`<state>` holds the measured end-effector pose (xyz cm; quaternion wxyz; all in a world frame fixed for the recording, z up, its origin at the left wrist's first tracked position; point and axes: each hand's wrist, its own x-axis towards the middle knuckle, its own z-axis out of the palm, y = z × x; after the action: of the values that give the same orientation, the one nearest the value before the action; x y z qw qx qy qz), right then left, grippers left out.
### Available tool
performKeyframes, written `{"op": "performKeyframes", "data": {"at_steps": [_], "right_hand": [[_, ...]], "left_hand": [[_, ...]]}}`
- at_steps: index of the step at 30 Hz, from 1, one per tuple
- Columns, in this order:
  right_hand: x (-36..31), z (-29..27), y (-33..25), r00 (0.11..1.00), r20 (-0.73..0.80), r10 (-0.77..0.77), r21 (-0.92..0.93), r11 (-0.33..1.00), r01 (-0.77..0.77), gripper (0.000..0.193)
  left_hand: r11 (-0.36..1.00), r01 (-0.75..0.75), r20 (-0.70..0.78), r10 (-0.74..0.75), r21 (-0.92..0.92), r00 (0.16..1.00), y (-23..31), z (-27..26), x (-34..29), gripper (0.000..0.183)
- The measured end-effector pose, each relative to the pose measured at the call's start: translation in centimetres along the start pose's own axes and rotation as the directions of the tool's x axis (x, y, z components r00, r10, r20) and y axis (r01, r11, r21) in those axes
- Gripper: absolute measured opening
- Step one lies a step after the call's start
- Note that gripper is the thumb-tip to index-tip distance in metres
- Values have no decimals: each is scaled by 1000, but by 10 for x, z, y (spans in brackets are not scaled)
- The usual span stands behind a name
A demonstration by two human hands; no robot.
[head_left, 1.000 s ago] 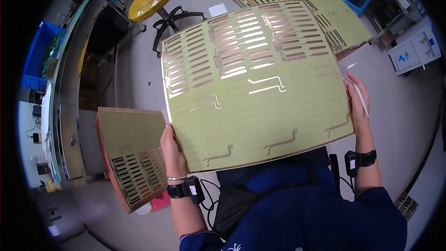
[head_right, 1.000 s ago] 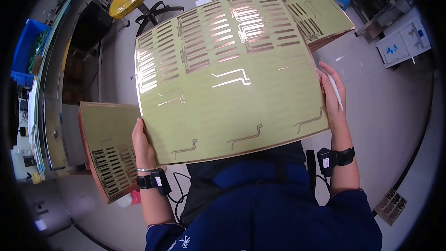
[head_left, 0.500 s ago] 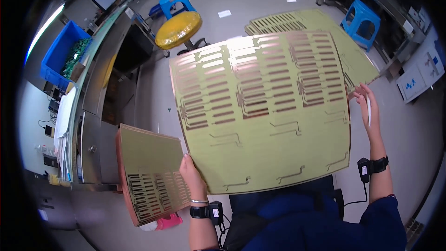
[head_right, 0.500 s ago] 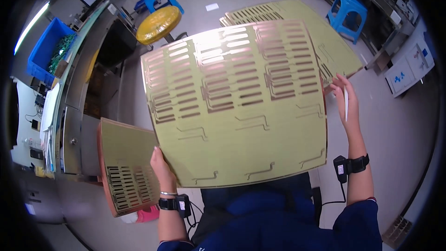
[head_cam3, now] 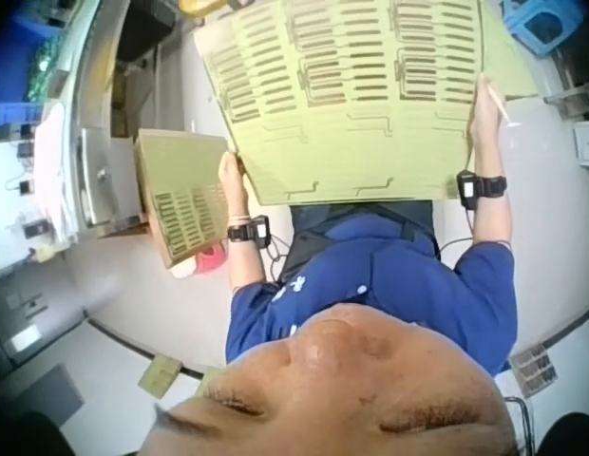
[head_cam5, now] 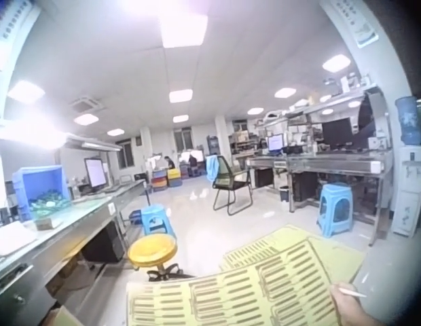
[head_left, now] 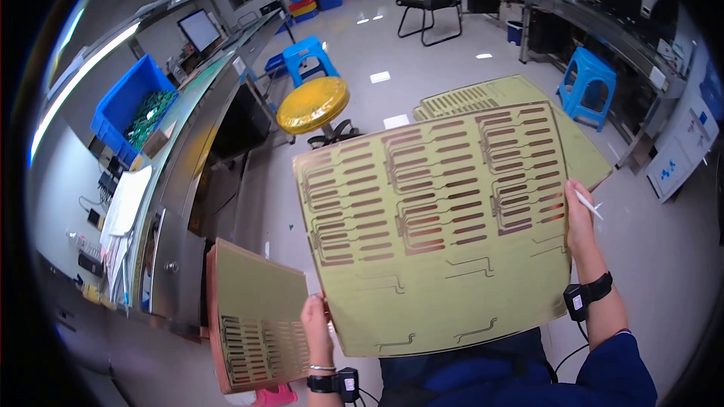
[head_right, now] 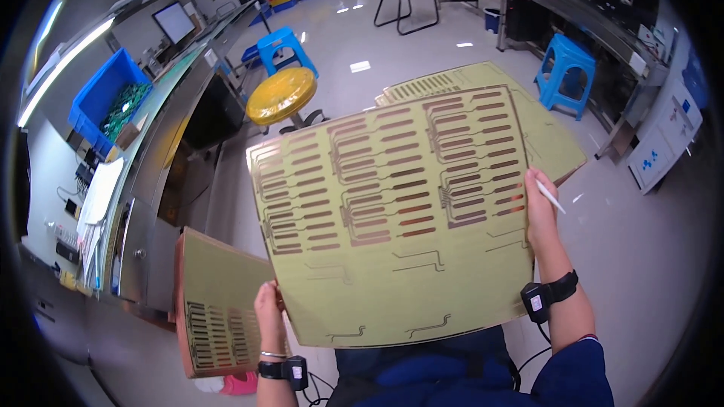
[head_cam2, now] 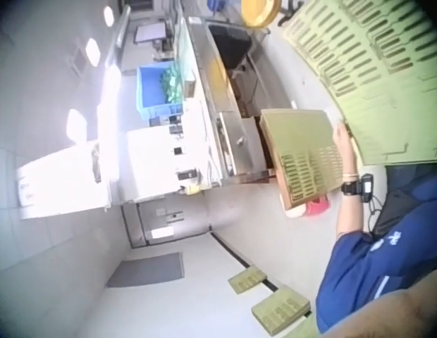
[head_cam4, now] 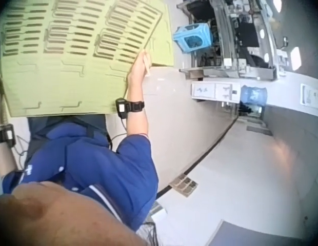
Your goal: Marking specific areas on flexible yellow circuit boards with a white pen as part of a quality check or assembly process.
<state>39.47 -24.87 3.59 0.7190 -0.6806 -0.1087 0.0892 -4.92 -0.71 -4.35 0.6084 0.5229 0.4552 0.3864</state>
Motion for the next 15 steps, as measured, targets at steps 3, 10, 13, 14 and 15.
{"op": "performKeyframes", "data": {"at_steps": [3,10,13,14,15], "right_hand": [[-11,4,-9,1000,-12,4,48,999,-3,30],[-16,1,-17,996,37,-78,130,989,72,24],[-15,-2,-22,997,76,-15,152,988,4,21],[-16,-2,-24,994,111,23,159,986,-40,19],[-14,-5,-24,987,156,29,154,987,-53,15]], "left_hand": [[991,-129,11,130,-42,991,33,-5,13,32],[993,39,178,-58,111,982,37,-9,18,29],[932,279,353,-348,232,868,33,-11,-4,17],[926,291,348,-361,239,865,24,-18,-5,17],[923,282,394,-369,261,842,16,-22,-8,16]]}}
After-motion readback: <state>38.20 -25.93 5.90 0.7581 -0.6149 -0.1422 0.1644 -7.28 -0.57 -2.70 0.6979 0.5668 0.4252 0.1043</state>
